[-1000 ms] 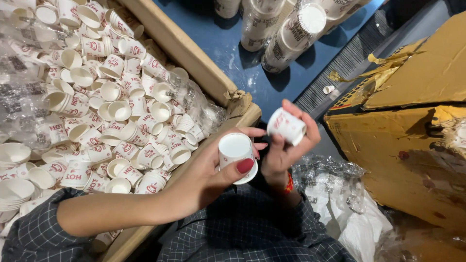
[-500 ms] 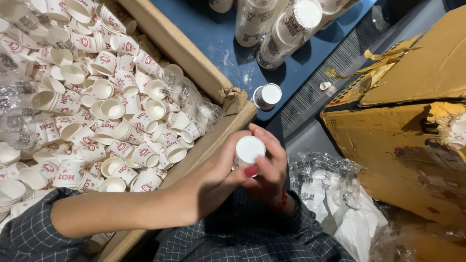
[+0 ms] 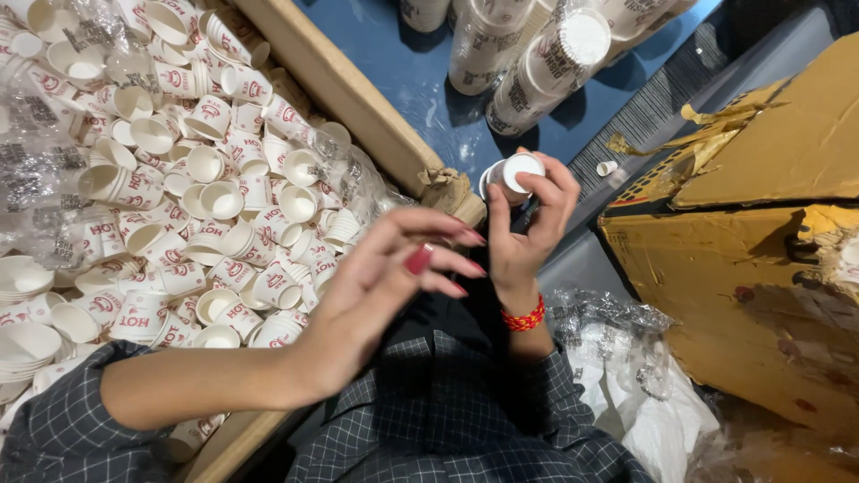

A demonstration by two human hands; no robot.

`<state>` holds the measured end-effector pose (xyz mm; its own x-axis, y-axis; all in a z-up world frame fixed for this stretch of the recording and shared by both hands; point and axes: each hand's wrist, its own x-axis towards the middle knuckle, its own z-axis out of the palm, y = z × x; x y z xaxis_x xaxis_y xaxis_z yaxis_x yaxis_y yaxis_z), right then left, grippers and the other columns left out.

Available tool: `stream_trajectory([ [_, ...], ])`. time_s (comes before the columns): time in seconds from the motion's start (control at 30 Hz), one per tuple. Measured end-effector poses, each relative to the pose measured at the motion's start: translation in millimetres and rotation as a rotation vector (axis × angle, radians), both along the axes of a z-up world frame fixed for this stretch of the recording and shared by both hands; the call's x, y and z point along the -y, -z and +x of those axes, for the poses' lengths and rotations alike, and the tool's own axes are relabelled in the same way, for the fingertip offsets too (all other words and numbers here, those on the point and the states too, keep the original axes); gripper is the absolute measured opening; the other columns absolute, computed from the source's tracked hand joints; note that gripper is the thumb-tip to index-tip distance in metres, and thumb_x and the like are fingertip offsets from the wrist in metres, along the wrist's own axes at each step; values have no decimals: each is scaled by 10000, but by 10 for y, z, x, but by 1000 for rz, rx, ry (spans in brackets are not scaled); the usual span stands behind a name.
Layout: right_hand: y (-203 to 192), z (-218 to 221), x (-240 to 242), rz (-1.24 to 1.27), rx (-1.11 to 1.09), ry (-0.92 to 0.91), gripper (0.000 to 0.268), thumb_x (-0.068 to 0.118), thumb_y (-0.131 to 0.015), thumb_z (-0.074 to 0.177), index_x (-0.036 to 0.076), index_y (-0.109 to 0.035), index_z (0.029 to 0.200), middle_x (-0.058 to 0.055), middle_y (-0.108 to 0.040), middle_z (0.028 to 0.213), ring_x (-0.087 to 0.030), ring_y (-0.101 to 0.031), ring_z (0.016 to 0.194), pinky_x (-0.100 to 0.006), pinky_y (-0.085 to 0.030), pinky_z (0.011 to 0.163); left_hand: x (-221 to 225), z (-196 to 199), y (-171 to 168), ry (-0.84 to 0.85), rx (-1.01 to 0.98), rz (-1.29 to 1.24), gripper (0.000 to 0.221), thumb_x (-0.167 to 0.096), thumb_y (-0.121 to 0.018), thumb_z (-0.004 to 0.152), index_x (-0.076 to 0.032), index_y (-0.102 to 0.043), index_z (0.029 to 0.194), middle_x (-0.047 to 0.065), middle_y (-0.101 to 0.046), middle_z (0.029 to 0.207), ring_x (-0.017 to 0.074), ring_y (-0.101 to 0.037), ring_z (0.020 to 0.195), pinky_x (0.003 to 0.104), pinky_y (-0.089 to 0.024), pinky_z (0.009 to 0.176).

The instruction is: The person is sorting and stacking paper cups from large cardboard boxes and placing them into clear plastic sleeves for packaging.

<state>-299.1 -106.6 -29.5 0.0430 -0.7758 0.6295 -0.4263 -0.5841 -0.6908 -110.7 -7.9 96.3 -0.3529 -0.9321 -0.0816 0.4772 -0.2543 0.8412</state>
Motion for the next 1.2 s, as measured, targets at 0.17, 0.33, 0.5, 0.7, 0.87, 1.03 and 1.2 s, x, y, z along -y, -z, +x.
stream_trajectory([
  [0.17, 124, 13, 35, 10, -35, -18, 397, 124, -764, 1006, 61, -521, 1314, -153, -479, 1480, -306, -549, 1352, -391, -451, 1173, 496, 645, 247, -474, 767, -514, 298, -245, -523, 1133, 0, -535, 1302, 151, -646, 1202, 219, -675, 1084, 376, -566, 947],
  [0.33, 174, -103, 68, -141, 247, -16, 483, 313, -638, 1063, 62, -445, 1427, -135, -451, 1523, -261, -523, 1374, -390, -394, 1224, 750, 1165, 1079, 134, 1807, -283, 326, -318, -630, 1014, -13, -594, 1126, 186, -684, 1068, 329, -679, 976, 470, -547, 806],
  [0.5, 196, -209, 68, -103, 417, 26, 395, 229, -606, 1130, 23, -429, 1418, -145, -467, 1445, -254, -535, 1341, -420, -421, 1241, 590, 1122, 2011, 134, 2368, -210, 408, -180, -734, 752, -23, -647, 1119, 119, -673, 1079, 235, -700, 967, 325, -576, 713],
  [0.7, 120, -295, 27, -118, 435, 56, 360, 199, -608, 1126, 14, -435, 1382, -154, -481, 1453, -250, -539, 1307, -405, -448, 1203, 772, 1273, 1856, 52, 2008, -337, 290, -314, -660, 976, -28, -699, 1007, 196, -669, 991, 338, -712, 823, 447, -569, 666],
  [0.87, -99, -355, -165, -281, 503, 110, 350, 206, -647, 1092, 35, -461, 1335, -160, -523, 1332, -259, -588, 1212, -391, -491, 1138, 613, 905, 121, -98, 1832, -496, 384, -348, -609, 1033, 28, -684, 1013, 228, -647, 999, 346, -681, 724, 443, -552, 614],
  [1.03, -446, -187, -424, -646, 379, 8, 521, 375, -643, 973, 73, -449, 1350, -131, -556, 1314, -267, -623, 1200, -396, -548, 1014, 115, 74, -382, -202, 1218, -865, 302, -222, -556, 1041, 64, -589, 1131, 261, -602, 1273, 334, -673, 988, 401, -555, 821],
  [1.2, -385, -268, -728, -313, 118, -435, 580, 355, -649, 996, 88, -361, 1423, -251, -472, 1452, -368, -620, 1287, -445, -583, 1048, -91, -327, -189, 104, 713, -426, 317, -263, -501, 1091, -12, -478, 1284, 177, -690, 1159, 312, -725, 1076, 407, -546, 887],
])
